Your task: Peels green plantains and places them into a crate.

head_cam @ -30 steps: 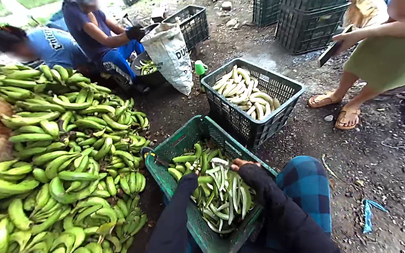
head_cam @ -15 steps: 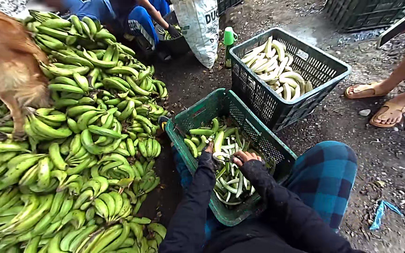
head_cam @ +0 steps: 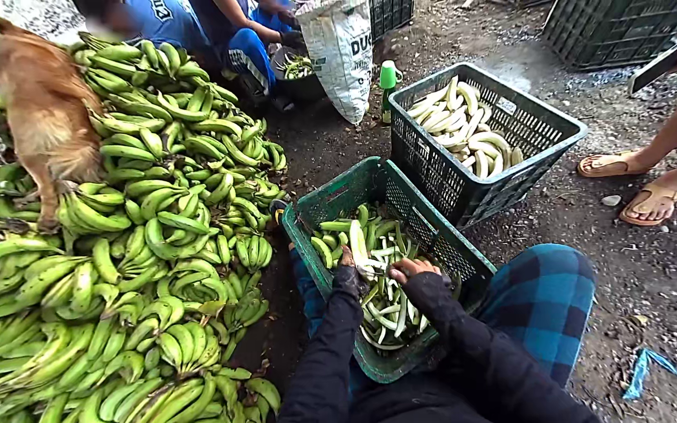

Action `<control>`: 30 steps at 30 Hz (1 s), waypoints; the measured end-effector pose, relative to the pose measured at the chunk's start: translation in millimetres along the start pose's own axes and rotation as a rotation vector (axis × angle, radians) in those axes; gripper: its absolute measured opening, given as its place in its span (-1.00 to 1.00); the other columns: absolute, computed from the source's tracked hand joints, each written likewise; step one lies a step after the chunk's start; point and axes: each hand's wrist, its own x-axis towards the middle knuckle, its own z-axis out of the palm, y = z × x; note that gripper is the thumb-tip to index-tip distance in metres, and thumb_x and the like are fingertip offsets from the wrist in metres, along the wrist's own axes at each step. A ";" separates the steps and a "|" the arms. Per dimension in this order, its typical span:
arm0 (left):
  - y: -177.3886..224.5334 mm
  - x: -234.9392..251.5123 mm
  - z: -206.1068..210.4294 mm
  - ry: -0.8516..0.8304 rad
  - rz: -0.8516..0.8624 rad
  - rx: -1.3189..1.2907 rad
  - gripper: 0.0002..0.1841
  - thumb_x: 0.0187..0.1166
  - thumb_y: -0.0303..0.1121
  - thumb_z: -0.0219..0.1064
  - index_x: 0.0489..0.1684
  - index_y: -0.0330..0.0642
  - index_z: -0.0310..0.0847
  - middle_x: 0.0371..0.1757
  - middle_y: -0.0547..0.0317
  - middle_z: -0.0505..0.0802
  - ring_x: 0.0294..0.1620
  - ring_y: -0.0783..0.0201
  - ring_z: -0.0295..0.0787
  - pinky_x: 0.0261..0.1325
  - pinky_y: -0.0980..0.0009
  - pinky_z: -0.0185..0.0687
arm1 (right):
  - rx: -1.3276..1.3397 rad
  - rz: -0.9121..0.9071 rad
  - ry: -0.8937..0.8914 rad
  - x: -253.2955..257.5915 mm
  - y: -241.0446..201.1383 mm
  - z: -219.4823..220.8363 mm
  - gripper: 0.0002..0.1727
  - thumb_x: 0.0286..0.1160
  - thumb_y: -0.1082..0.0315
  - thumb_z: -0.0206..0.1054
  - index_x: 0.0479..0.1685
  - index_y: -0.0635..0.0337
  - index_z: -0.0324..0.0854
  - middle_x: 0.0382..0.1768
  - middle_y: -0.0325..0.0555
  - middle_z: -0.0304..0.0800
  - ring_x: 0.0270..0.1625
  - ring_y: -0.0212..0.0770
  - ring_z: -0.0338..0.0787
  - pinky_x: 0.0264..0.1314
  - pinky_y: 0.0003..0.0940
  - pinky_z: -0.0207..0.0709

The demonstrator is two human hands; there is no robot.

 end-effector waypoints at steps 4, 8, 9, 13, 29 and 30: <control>-5.3 -10.7 8.8 -0.190 -0.207 0.032 -0.43 0.91 0.05 -0.36 0.13 -0.22 0.46 -0.44 0.11 0.65 -0.61 0.30 0.57 -0.60 0.41 0.54 | -0.012 0.012 0.405 48.1 10.4 -6.5 -0.48 0.69 -0.08 0.28 0.42 0.07 0.71 0.34 0.41 0.70 0.48 0.47 0.58 0.56 0.44 0.26; -2.6 -27.4 9.3 -0.056 0.048 0.189 -0.58 0.91 -0.26 -0.08 0.52 -0.38 0.35 -0.17 -0.01 0.74 -0.34 0.34 0.69 -0.23 0.39 0.70 | -0.010 -0.032 0.442 61.0 -10.1 -53.8 -0.48 0.74 -0.07 0.23 0.45 0.05 0.69 0.34 0.32 0.72 0.45 0.39 0.63 0.55 0.44 0.25; -5.9 -18.3 8.3 0.036 0.138 0.207 -0.54 0.90 -0.30 -0.06 0.64 -0.40 0.24 0.03 -0.14 0.74 -0.14 0.27 0.73 -0.01 0.32 0.72 | -0.010 -0.057 0.395 53.0 -15.6 -49.7 -0.49 0.76 -0.04 0.21 0.44 0.10 0.68 0.32 0.36 0.72 0.43 0.42 0.64 0.50 0.49 0.29; -0.5 10.3 12.7 0.332 0.385 0.371 -0.31 0.87 -0.30 -0.01 0.91 -0.24 -0.32 0.66 -0.35 0.45 0.62 -0.03 0.48 0.67 0.10 0.34 | 0.010 0.087 0.072 -1.8 -21.1 0.5 -0.40 0.82 -0.14 0.03 0.58 0.05 0.57 0.44 0.33 0.66 0.56 0.36 0.57 0.62 0.44 0.23; 28.0 -0.7 38.6 0.553 0.249 0.342 -0.46 0.87 -0.32 0.01 0.73 -0.47 0.10 0.49 -0.39 0.61 0.48 -0.03 0.60 0.55 0.14 0.44 | 0.040 0.211 0.181 3.4 -36.9 21.8 -0.36 0.79 -0.14 0.06 0.64 0.07 0.48 0.48 0.32 0.62 0.60 0.34 0.53 0.61 0.34 0.26; 54.3 -12.9 44.4 0.527 0.096 0.377 -0.47 0.88 -0.36 0.01 0.73 -0.46 0.09 0.57 -0.33 0.55 0.56 0.02 0.52 0.61 0.19 0.36 | 0.063 0.241 0.175 -5.7 -37.1 28.7 -0.38 0.80 -0.11 0.07 0.63 0.09 0.49 0.47 0.32 0.63 0.59 0.33 0.54 0.61 0.31 0.27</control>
